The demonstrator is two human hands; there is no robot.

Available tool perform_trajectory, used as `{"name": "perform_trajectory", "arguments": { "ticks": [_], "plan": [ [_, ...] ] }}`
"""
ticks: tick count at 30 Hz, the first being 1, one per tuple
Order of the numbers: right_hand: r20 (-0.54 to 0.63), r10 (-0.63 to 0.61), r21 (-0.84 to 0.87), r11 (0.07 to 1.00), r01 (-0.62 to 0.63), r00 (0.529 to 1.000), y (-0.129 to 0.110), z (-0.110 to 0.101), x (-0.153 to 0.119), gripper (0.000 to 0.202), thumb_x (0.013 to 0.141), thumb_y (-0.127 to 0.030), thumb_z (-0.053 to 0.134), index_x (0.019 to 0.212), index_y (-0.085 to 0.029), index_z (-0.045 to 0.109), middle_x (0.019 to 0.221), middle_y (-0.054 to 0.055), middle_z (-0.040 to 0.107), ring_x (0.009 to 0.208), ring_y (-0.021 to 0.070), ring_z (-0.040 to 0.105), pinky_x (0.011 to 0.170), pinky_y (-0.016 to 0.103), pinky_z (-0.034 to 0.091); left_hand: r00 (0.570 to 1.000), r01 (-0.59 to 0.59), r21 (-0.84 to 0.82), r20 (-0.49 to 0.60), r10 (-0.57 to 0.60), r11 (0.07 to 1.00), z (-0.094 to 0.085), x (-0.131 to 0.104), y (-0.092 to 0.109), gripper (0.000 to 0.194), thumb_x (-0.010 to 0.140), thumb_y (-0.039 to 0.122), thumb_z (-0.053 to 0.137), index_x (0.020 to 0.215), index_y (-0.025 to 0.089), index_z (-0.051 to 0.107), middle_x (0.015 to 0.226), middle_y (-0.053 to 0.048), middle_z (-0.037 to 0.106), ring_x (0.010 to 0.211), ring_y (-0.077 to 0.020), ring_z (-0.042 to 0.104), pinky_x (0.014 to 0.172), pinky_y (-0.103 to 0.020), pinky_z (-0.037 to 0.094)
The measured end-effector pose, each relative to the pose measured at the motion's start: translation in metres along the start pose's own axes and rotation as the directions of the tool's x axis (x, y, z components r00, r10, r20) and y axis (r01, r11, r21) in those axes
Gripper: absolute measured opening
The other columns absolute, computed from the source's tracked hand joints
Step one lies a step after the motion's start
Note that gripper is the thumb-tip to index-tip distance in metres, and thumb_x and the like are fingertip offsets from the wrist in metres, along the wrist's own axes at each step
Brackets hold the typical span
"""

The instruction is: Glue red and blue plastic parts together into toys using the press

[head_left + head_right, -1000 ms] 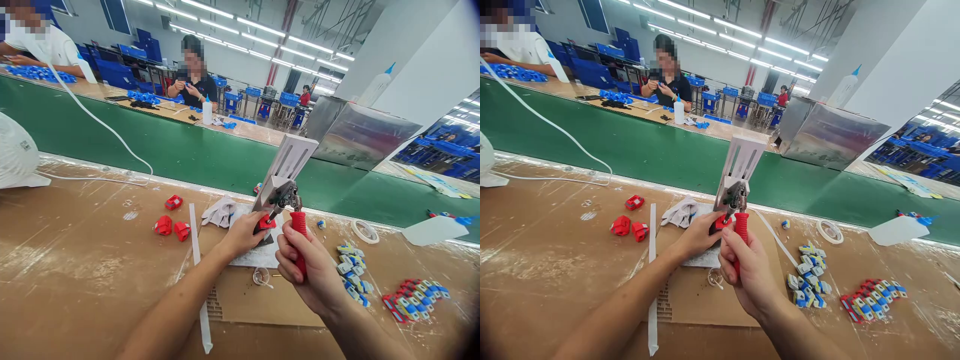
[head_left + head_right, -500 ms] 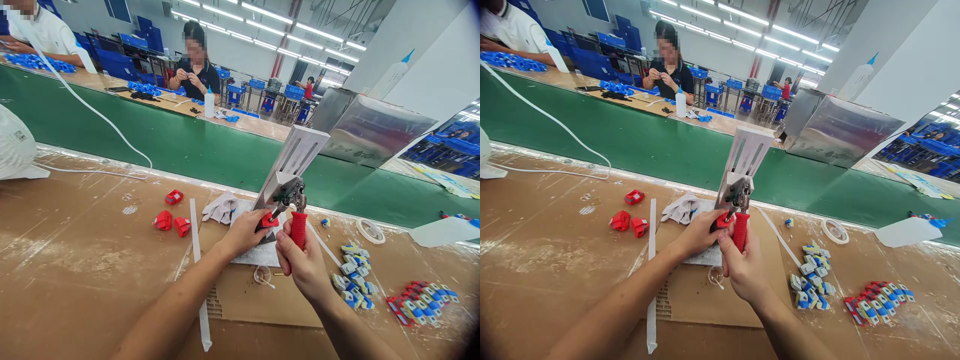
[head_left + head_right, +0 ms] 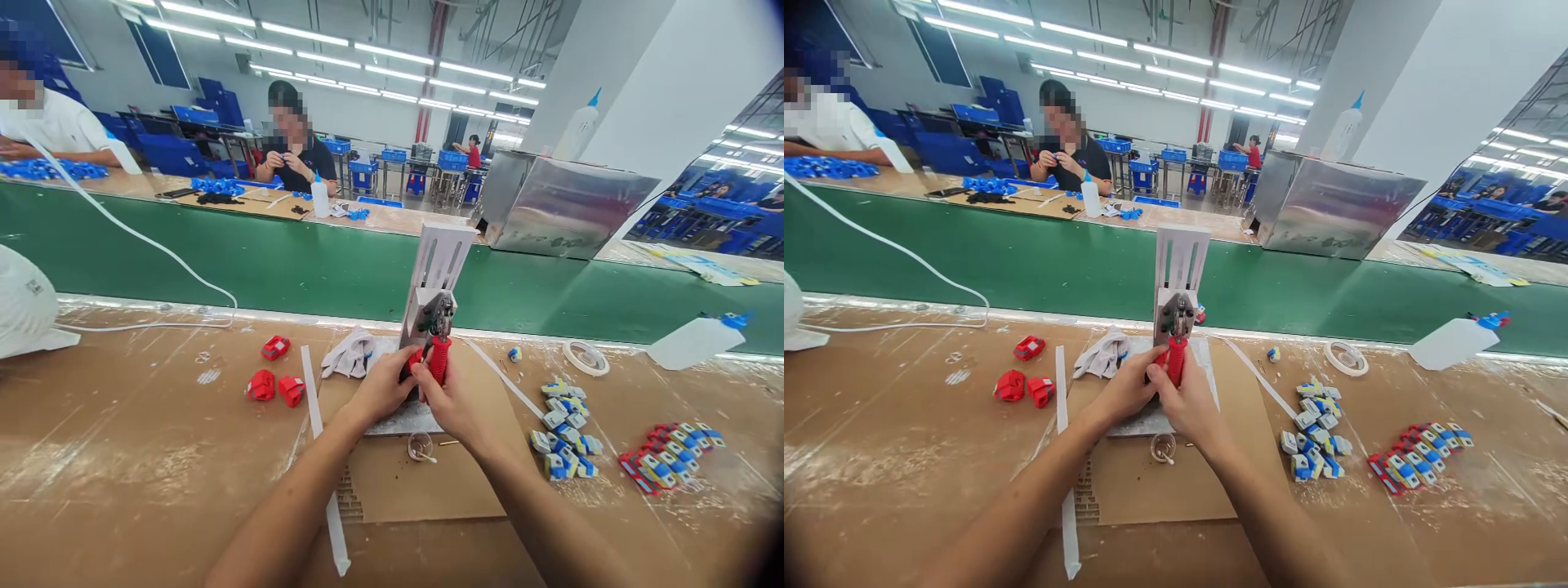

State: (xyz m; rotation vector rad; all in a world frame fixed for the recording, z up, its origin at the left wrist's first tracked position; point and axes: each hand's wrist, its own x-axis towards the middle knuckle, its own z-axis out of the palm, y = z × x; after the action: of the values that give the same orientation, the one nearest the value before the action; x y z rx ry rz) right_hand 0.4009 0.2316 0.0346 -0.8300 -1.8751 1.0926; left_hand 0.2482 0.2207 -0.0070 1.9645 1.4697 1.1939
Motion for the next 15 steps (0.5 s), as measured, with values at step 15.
{"name": "perform_trajectory", "arguments": {
  "ticks": [15],
  "plan": [
    [0.416, -0.121, -0.209, 0.952, 0.224, 0.901, 0.023, -0.073, -0.056, 0.014, 0.098, -0.034, 0.063, 0.100, -0.020, 0.063, 0.087, 0.004, 0.066, 0.075, 0.0168, 0.060, 0.067, 0.028, 0.047, 0.977, 0.170, 0.722, -0.035, -0.210, 0.671, -0.143, -0.140, -0.061, 0.034, 0.095, 0.035, 0.050, 0.121, 0.031, 0.071, 0.125, -0.010, 0.072, 0.120, -0.0331, 0.063, 0.104, -0.048, 0.040]
  ]
}}
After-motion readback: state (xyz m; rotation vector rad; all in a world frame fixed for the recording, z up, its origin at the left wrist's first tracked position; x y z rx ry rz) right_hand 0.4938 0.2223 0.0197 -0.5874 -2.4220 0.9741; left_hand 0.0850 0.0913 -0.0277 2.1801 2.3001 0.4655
